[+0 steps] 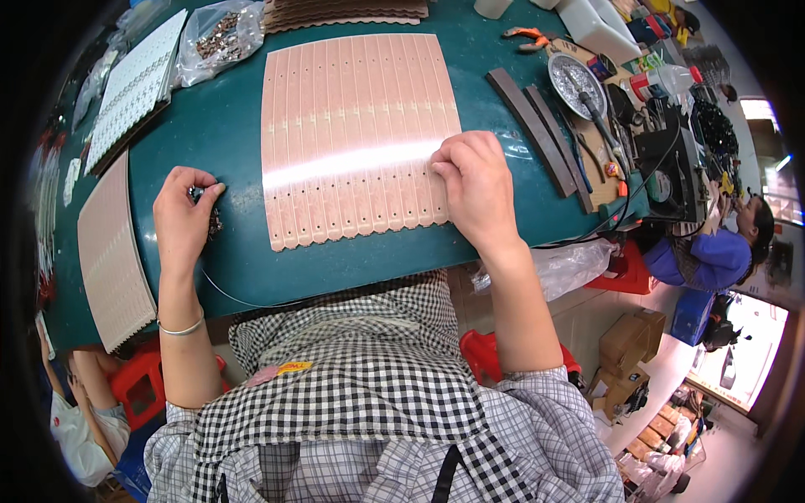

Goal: The person solders components onto a circuit board panel using a soldering iron and stacks it. They then insert small components into another panel by hand, solder them using the soldering iron, and place the completed panel onto a stack on the table.

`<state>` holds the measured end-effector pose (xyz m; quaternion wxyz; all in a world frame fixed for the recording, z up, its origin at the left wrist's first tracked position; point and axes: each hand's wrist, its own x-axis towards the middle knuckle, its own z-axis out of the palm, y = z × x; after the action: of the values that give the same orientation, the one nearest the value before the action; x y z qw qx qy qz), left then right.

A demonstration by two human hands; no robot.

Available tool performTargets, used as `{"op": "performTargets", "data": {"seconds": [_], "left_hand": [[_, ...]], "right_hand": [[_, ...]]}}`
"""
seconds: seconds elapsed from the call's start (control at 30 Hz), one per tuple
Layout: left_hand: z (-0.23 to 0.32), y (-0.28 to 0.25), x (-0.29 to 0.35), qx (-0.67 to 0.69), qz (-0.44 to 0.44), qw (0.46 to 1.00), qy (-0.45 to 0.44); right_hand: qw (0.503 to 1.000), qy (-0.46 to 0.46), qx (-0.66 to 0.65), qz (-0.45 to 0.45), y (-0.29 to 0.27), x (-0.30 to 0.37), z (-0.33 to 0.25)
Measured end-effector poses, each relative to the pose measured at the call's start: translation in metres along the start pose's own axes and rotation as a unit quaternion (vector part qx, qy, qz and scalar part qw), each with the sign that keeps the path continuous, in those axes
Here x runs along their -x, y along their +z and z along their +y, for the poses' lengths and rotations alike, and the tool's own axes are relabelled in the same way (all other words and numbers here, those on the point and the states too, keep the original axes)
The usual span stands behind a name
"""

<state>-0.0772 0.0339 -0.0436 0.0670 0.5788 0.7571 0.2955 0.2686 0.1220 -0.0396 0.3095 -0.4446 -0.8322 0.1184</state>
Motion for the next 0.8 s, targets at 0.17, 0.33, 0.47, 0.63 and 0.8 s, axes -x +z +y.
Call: {"op": "performTargets", "data": {"seconds": [0.17,0.33,0.47,0.63,0.8], "left_hand": [[0.017,-0.012,0.0,0.067,-0.011,0.99,-0.127],[0.007,-0.012,0.009,0.205,0.004,0.971,-0.122],[0.009,-0.019,0.014,0.299,-0.005,0.947,-0.119],[0.009,-0.028,0.019,0.351,-0.045,0.927,-0.12],[0.022,-0.029,0.024,0.391,-0.074,0.91,-0.119]], "right_hand": [[1.0,-0.023,0.011,-0.013,-0.001,0.0,0.003],[1.0,-0.021,0.008,-0.02,-0.002,-0.002,0.002],[0.999,-0.024,0.032,-0.032,-0.004,-0.001,0.003],[0.999,-0.027,0.034,-0.033,-0.003,-0.002,0.0],[0.999,-0.033,0.034,-0.01,0.006,0.002,0.004]]}}
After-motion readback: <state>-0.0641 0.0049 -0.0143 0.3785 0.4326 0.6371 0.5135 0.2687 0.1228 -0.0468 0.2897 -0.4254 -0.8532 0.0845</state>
